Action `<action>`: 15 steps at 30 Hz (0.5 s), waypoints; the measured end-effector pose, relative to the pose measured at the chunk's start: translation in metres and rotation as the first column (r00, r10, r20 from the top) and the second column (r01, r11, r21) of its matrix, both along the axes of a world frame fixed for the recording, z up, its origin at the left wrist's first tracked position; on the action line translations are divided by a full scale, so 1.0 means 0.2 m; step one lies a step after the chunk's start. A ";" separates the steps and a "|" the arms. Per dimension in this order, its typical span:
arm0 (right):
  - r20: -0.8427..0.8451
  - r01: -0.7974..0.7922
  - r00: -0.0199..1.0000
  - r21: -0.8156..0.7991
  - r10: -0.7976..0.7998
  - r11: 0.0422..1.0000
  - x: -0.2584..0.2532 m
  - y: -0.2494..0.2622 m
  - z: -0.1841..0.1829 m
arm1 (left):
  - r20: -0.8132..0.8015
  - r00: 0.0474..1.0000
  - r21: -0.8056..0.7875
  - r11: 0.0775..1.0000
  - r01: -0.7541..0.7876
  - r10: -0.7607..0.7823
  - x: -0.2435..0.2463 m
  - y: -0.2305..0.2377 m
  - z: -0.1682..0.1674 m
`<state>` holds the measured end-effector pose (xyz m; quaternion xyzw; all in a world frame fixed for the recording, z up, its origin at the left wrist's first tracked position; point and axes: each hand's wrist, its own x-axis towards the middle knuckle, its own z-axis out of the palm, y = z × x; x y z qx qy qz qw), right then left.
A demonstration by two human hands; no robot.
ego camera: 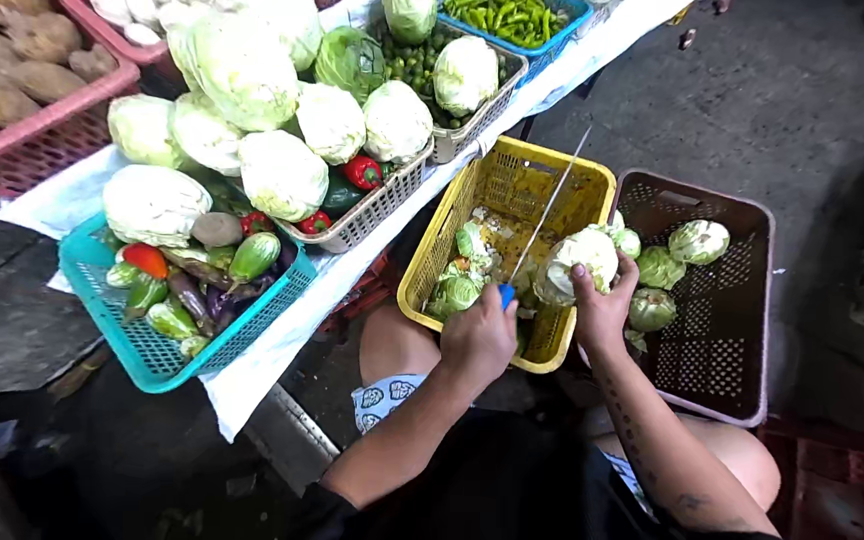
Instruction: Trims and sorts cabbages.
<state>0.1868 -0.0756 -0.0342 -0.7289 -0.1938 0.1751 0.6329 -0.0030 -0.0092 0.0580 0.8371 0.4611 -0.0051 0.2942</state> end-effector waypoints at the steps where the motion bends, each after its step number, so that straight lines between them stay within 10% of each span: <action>1: 0.013 0.000 1.000 0.010 0.000 1.000 0.00 0.03 0.00 | 0.162 0.987 0.157 0.986 -0.046 0.020 0.01 0.00 0.05; 4: 0.027 -0.012 1.000 0.017 0.012 1.000 -0.02 0.05 0.02 | 0.353 0.935 0.347 0.932 -0.107 -0.024 0.04 -0.03 -0.04; 9: -0.011 -0.033 0.999 -0.018 0.033 0.999 -0.04 0.04 -0.03 | -0.202 0.969 -0.161 0.980 0.113 -0.145 0.07 0.04 -0.17; 15: 0.010 -0.005 1.000 0.027 0.005 1.000 -0.03 0.03 -0.06 | 0.465 0.881 0.467 0.869 -0.163 -0.084 0.07 -0.01 0.08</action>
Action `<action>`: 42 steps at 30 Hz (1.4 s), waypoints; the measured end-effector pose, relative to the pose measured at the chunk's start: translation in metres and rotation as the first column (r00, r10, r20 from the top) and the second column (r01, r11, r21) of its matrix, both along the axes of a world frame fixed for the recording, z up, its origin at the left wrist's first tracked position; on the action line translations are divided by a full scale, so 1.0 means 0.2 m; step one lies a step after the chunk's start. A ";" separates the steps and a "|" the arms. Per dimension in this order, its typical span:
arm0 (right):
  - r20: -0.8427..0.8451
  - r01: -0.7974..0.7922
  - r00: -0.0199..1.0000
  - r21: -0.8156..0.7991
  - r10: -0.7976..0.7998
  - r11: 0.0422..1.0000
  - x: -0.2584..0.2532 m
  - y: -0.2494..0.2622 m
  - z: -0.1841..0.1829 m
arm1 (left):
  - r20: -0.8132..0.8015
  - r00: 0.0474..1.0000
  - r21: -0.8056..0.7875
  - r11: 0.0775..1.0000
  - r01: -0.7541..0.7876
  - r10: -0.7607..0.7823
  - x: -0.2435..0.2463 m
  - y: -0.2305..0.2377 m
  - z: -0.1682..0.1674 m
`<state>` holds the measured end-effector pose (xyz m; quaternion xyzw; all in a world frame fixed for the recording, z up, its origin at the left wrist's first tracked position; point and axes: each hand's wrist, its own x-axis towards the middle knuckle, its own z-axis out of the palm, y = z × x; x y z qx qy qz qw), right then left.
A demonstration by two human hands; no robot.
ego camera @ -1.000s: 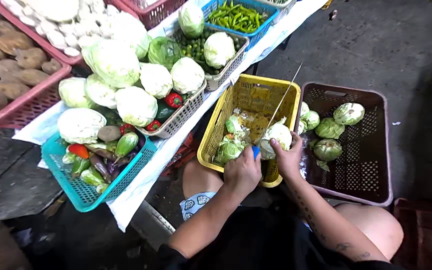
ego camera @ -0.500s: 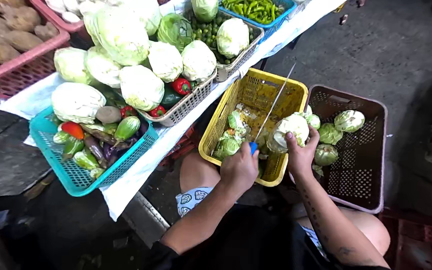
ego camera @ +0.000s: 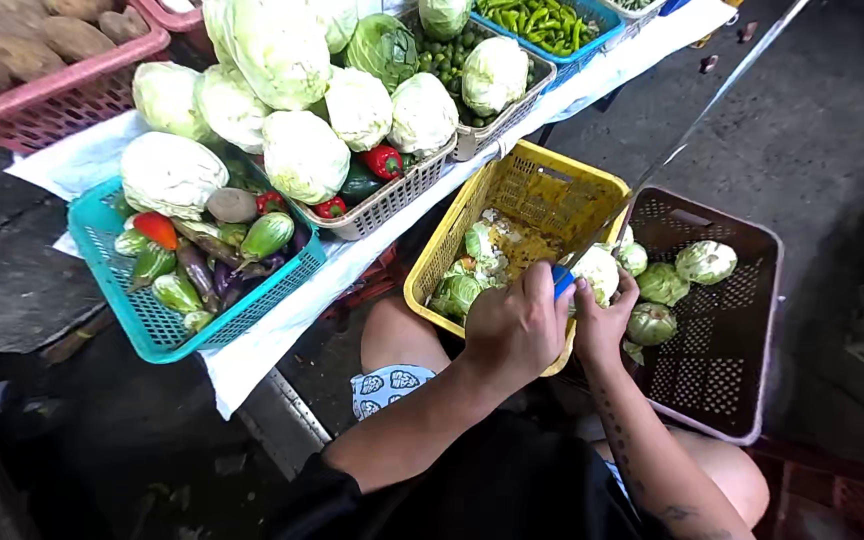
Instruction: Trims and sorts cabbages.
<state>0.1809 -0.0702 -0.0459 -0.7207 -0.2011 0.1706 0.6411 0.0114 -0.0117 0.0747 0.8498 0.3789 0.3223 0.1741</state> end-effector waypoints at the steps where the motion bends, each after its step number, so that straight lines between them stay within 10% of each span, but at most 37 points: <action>1: 0.015 0.006 1.000 -0.007 -0.006 1.000 0.00 0.00 0.01 | 0.042 0.999 0.022 1.000 -0.002 0.001 0.02 0.00 -0.03; 6: 0.046 0.030 0.998 0.009 -0.031 0.999 0.00 0.00 0.08 | -0.618 0.704 -0.612 0.776 -0.151 -0.351 0.05 0.03 -0.44; 10: 0.070 -0.001 0.998 0.021 0.000 1.000 0.06 -0.01 0.06 | -0.522 0.805 -0.592 0.799 -0.104 -0.282 0.02 0.04 -0.22; 15: 0.062 -0.052 0.997 0.139 0.044 0.989 0.06 0.00 0.04 | -0.008 1.000 -0.055 0.998 0.016 -0.017 0.03 -0.02 -0.10; 18: 0.060 -0.037 0.998 0.163 0.027 0.986 0.05 -0.01 0.06 | -0.511 0.830 -0.457 0.889 -0.041 -0.225 0.03 -0.02 -0.28; 22: 0.006 -0.060 0.998 0.222 0.061 0.973 0.11 -0.01 0.06 | -0.645 0.686 -0.612 0.766 -0.199 -0.337 -0.03 0.07 -0.47; 30: -0.454 -0.181 0.755 0.550 0.474 0.816 0.02 -0.04 0.25 | 0.097 0.994 -0.710 0.696 0.105 -0.051 -0.10 0.14 -0.26; 35: 0.021 -0.390 0.919 0.177 0.393 0.904 -0.10 -0.08 0.30 | 0.493 0.867 -0.785 0.470 0.404 0.078 -0.03 0.11 -0.18; 42: 0.589 -0.438 0.662 -0.199 0.464 0.877 -0.16 -0.12 0.34 | 0.622 0.700 -0.782 0.233 0.578 0.352 -0.01 0.10 -0.29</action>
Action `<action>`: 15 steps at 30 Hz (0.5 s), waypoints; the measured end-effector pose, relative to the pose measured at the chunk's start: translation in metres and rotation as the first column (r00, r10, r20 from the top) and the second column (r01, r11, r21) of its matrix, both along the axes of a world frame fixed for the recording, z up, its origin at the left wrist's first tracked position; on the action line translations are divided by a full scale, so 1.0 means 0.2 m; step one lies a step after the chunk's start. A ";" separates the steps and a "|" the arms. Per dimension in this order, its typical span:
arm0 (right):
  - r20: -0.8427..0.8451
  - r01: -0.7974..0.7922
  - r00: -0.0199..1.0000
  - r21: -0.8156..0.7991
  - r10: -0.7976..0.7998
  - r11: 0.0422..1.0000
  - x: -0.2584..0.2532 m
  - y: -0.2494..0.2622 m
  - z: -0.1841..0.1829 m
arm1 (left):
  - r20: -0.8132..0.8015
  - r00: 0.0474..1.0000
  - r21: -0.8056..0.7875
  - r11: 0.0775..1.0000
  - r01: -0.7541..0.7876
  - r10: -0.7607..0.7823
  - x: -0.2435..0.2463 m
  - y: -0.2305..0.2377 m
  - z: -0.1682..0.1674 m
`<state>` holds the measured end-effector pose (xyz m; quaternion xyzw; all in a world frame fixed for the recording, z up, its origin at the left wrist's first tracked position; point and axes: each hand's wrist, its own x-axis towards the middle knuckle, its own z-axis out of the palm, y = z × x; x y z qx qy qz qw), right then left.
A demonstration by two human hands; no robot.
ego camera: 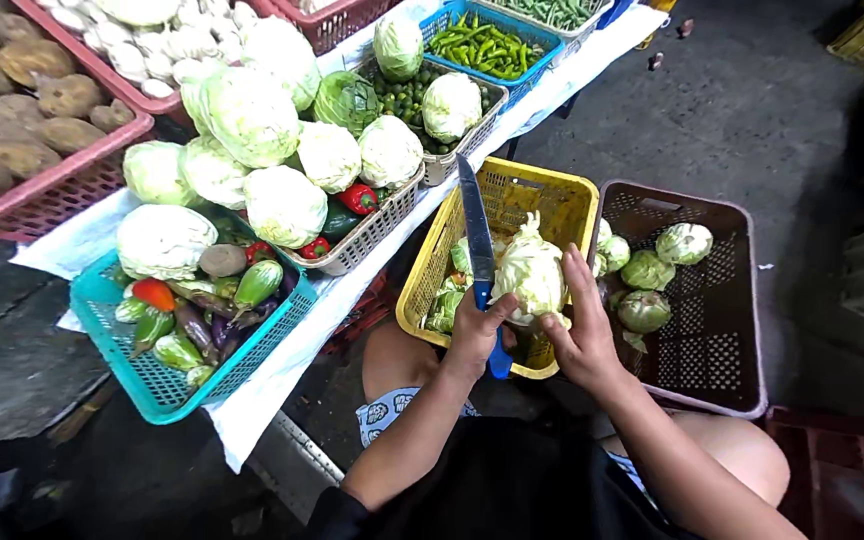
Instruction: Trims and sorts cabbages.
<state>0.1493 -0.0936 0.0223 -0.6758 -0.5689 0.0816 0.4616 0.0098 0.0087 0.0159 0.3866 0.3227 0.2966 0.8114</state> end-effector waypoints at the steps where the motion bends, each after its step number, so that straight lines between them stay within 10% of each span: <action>1: 0.007 0.037 0.999 0.077 -0.038 0.996 -0.02 0.00 -0.01 | 0.010 1.000 -0.012 1.000 -0.004 0.004 0.00 -0.01 0.00; 6: 0.022 0.115 0.991 0.347 -0.131 0.931 -0.07 0.02 0.01 | 0.158 0.983 -0.017 0.995 0.099 -0.095 -0.01 -0.01 -0.02; 11: -0.300 0.157 0.950 0.205 -0.091 0.966 -0.04 0.00 0.20 | 0.167 0.979 0.024 0.993 0.118 -0.120 -0.01 -0.04 0.00; 15: -0.049 0.146 0.989 0.216 -0.138 0.966 0.04 0.00 0.27 | 0.169 0.980 0.022 0.994 0.105 -0.107 0.01 -0.05 0.01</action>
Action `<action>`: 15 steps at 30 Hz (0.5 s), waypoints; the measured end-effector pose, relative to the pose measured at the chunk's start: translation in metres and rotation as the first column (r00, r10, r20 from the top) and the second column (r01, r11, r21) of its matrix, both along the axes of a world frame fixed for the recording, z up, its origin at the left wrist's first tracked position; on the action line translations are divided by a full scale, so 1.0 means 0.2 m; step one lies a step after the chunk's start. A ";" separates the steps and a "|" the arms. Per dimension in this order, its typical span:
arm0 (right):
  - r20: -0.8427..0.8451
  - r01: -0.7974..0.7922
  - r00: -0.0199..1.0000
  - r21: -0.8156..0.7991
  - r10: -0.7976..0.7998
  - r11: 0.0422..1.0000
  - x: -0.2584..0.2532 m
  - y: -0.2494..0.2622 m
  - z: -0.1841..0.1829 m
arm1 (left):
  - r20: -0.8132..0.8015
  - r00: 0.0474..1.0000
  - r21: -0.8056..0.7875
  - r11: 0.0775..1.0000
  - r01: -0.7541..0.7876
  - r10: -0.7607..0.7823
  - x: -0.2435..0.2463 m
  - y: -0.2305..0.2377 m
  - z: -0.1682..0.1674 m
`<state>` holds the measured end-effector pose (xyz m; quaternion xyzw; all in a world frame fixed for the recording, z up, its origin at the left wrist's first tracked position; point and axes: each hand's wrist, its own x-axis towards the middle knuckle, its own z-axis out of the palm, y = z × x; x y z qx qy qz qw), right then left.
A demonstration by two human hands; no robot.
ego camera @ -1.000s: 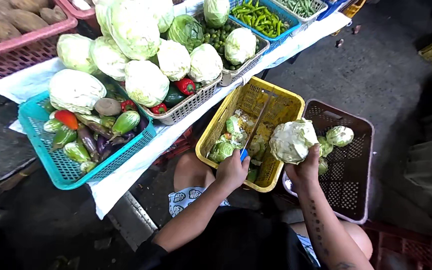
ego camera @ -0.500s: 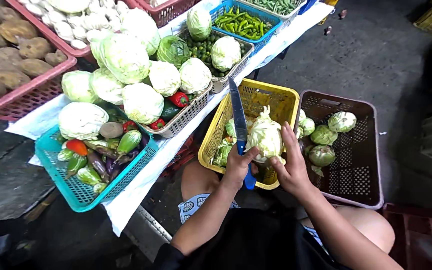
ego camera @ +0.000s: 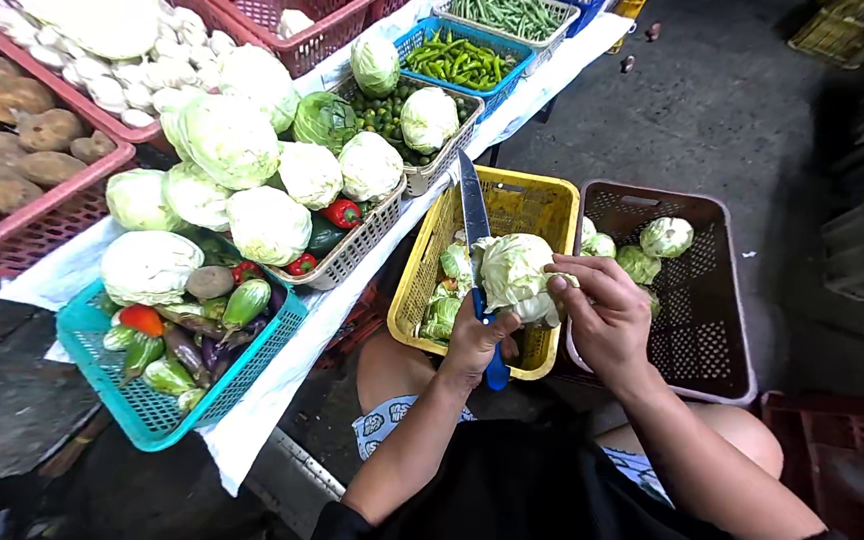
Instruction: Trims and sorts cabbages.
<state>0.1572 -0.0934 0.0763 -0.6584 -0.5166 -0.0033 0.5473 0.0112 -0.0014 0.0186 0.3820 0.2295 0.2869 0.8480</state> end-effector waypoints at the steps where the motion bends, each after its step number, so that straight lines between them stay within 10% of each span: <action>1: 0.064 0.017 0.998 -0.013 -0.016 1.000 0.01 0.00 0.01 | -0.018 1.000 -0.005 1.000 0.002 -0.002 0.00 0.01 0.00; 9: 0.304 0.076 0.951 -0.073 -0.051 0.994 0.06 0.06 0.16 | 0.018 0.984 -0.056 0.983 0.177 -0.177 -0.08 0.04 -0.04; 15: 0.072 0.082 0.994 -0.071 -0.077 0.994 0.20 0.25 0.21 | 0.036 0.959 -0.046 0.959 0.281 -0.279 -0.13 0.00 -0.07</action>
